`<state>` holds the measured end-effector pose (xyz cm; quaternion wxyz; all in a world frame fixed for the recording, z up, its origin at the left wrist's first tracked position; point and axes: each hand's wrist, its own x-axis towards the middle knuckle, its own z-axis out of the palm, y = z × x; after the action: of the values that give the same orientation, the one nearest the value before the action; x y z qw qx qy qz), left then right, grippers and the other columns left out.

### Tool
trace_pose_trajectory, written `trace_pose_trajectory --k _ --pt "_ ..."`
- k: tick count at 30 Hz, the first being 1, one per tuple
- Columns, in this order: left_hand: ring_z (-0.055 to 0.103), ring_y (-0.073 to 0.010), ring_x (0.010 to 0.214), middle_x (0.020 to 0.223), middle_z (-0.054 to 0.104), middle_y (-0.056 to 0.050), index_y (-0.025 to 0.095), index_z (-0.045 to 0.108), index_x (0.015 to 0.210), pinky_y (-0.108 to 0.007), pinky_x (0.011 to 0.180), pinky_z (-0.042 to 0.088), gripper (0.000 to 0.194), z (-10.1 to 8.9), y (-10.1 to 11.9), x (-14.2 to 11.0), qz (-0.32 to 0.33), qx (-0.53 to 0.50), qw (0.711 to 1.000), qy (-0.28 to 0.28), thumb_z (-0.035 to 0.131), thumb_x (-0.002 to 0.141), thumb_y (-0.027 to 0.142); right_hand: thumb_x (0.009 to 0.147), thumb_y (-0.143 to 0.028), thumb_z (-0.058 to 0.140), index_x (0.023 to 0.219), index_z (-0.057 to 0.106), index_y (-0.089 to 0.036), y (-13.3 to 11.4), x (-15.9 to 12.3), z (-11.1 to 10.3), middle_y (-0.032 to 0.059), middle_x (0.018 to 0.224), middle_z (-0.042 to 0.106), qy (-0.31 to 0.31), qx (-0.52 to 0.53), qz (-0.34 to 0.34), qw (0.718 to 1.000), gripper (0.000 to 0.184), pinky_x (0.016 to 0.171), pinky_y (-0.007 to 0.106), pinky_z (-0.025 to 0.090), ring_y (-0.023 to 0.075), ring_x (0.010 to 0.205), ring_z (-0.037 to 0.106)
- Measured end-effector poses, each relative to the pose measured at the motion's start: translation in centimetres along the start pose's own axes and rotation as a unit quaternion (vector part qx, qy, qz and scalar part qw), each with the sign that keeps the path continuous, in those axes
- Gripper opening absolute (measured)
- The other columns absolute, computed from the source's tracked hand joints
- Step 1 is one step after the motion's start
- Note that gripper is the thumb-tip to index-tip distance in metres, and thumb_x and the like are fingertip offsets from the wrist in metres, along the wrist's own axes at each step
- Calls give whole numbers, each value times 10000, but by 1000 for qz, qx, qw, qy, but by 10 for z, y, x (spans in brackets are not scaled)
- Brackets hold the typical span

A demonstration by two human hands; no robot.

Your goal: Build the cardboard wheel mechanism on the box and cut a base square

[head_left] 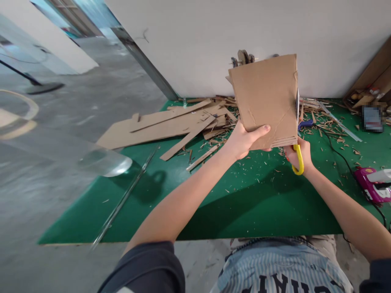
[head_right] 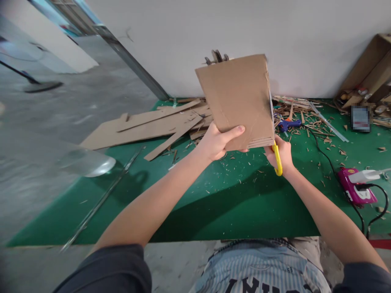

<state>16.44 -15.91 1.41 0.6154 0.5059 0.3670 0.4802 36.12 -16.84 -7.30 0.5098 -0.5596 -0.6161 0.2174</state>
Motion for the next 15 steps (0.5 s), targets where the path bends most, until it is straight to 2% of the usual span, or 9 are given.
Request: trace_pose_trajectory --k 3,7,10,15 --pt "741 -414 1033 1303 695 -196 174 633 1181 -381 535 675 664 0 0 0 5 7 1000 -10 917 636 427 805 -382 652 742 570 -226 2 -2 -2 -37 570 588 -19 28 12 999 187 554 289 447 127 516 548" --pt "747 -395 996 1283 707 -194 172 637 1179 -377 533 672 679 0 -4 1 -6 14 1000 -19 925 624 436 820 -465 673 833 592 -219 4 -4 -9 -44 623 577 -59 54 -8 997 259 548 272 414 109 543 491" --pt "749 -386 962 1239 719 -200 158 656 1155 -384 522 666 673 0 -8 3 -19 11 1000 -19 931 609 438 787 -452 689 853 576 -219 3 -3 -13 -37 681 598 -84 70 -13 994 267 555 264 414 110 581 499" --pt "735 -409 1019 1269 704 -203 161 659 1165 -407 538 670 681 2 -8 2 -24 10 1000 -16 930 607 441 723 -329 630 760 565 -221 0 0 -12 -33 619 600 -48 20 3 999 131 552 283 417 129 552 530"
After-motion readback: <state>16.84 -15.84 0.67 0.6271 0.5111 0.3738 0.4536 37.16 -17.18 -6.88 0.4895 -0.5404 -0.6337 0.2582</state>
